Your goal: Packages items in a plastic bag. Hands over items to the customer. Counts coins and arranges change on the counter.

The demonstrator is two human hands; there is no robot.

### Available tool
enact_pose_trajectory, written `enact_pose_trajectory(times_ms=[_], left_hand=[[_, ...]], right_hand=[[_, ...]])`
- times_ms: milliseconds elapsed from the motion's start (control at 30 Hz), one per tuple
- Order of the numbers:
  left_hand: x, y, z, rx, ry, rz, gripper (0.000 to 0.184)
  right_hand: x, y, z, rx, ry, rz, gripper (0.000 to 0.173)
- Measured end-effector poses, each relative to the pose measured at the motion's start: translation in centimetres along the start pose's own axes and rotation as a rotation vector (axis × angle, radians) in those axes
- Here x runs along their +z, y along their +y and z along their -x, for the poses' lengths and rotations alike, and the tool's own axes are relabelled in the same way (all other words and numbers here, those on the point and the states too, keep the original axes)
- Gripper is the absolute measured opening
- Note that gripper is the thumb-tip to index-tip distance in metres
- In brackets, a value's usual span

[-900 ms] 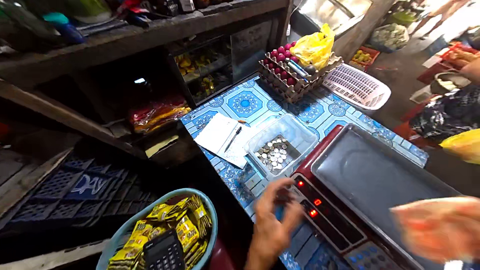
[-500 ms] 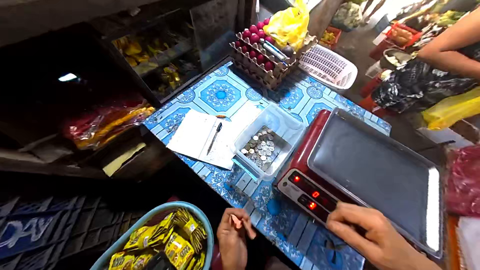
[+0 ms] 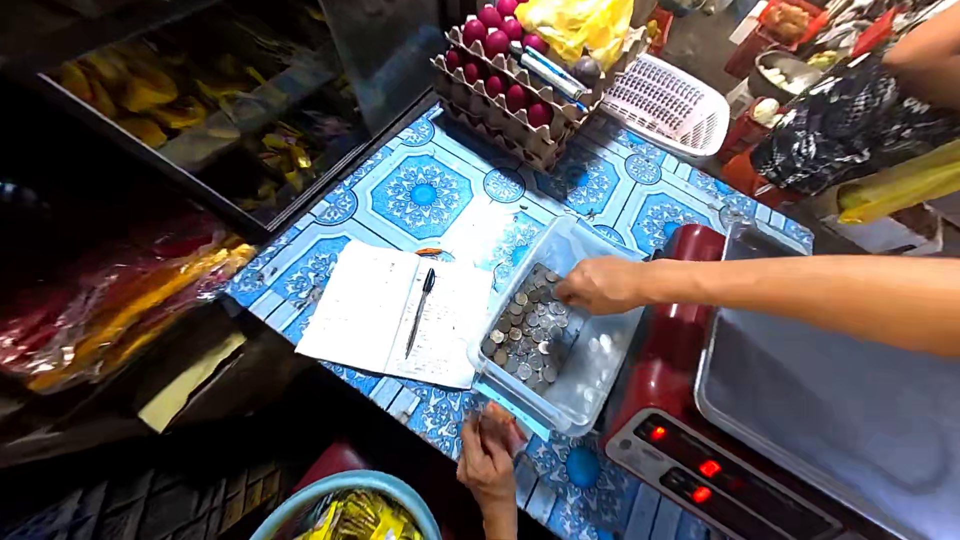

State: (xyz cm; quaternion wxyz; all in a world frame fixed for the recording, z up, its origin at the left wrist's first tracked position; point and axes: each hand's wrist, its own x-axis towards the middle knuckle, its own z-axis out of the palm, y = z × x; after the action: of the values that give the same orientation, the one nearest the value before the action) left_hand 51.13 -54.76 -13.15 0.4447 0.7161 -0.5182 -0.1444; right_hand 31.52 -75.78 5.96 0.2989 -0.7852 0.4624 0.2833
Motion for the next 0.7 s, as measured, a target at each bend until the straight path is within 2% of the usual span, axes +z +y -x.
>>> enact_pose_trajectory(times_ms=[100, 267, 400, 433, 500, 533, 633, 700], left_hand=[[0.0, -0.3, -0.1, 0.003, 0.025, -0.006, 0.032], [-0.2, -0.2, -0.1, -0.02, -0.026, 0.017, 0.036], [-0.5, 0.2, -0.2, -0.042, -0.074, 0.017, 0.038], [-0.6, 0.2, -0.2, -0.043, -0.083, 0.011, 0.039], [-0.6, 0.2, -0.1, -0.039, -0.09, 0.013, 0.04], [-0.5, 0.0, 0.0, -0.034, -0.087, 0.021, 0.042], [-0.5, -0.1, 0.0, -0.025, -0.08, 0.027, 0.041], [-0.5, 0.0, 0.0, -0.024, -0.076, 0.026, 0.041]], right_hand=[[0.7, 1.9, -2.0, -0.047, -0.157, 0.074, 0.024], [2.5, 3.1, -4.4, -0.24, -0.094, 0.062, 0.027], [4.4, 2.4, -6.5, -0.618, 0.077, 0.236, 0.043], [5.0, 2.1, -7.0, -0.665, 0.096, 0.263, 0.05], [5.6, 1.5, -7.6, -0.641, 0.011, 0.296, 0.06], [5.7, 1.6, -7.6, -0.631, -0.024, 0.289, 0.057], [4.4, 2.4, -6.5, -0.601, -0.041, 0.264, 0.027], [3.4, 2.8, -5.7, -0.53, -0.052, 0.288, 0.016]])
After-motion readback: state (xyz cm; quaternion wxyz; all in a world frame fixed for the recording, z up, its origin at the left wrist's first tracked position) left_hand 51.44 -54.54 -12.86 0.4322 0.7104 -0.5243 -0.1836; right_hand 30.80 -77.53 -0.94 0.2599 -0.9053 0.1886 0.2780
